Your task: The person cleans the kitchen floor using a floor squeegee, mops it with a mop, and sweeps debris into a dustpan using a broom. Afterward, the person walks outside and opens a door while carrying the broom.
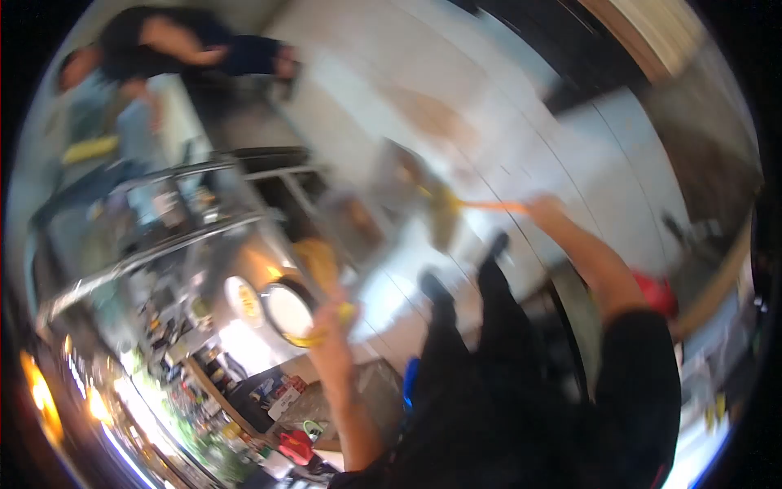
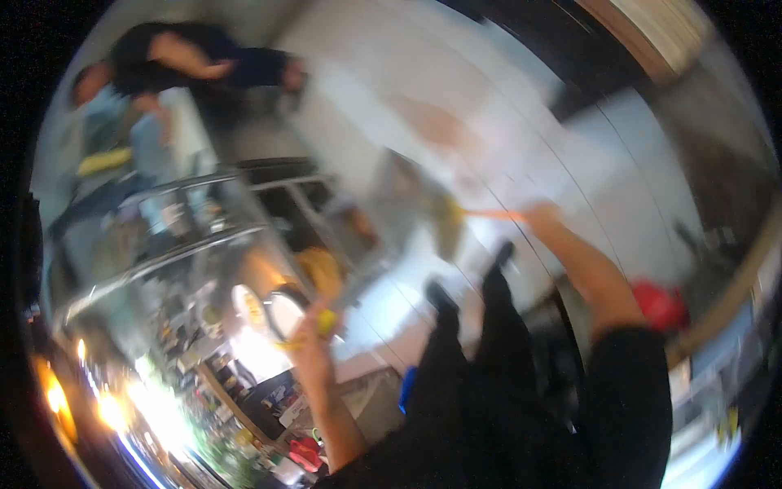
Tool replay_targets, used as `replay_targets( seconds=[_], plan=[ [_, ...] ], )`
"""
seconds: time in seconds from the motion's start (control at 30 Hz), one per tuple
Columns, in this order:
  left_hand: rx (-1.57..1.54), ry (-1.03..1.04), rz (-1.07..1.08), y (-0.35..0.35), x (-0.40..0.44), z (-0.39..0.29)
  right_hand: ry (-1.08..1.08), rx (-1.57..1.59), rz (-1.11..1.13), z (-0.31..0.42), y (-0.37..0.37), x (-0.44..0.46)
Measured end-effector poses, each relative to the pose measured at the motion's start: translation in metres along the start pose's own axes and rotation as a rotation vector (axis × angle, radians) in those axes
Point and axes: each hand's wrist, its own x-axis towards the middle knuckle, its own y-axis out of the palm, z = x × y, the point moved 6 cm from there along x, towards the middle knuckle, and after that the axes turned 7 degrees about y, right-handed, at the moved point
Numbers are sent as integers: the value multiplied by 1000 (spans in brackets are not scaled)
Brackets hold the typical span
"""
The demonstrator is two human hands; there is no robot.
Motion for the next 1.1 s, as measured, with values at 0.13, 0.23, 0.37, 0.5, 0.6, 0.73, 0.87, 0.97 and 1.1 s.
replay_targets(
  seconds=[0.13,0.23,0.37,0.5,0.6,0.73,0.87,0.97,1.1],
  plan=[
    [-194,-53,-11,-5,-3,28,86,-10,100,-91,-64,-31],
    [-271,-114,-32,2,-2,12,199,-19,87,-104,-122,-69],
    [-290,-72,-4,-2,-1,23,296,161,179,-78,-253,-148],
    [-344,-72,25,-2,-5,32,295,277,76,-93,-322,-181],
    [-374,-94,18,3,0,36,228,322,-156,-112,-360,-177],
    [-360,-111,13,13,4,29,144,418,-351,-114,-370,-118],
    [-295,-66,58,31,8,27,163,547,-461,-107,-205,25],
    [-213,-29,125,47,12,27,247,601,-647,-55,-44,94],
    [-91,-54,183,48,24,14,563,828,-258,50,-34,-10]
  ],
)
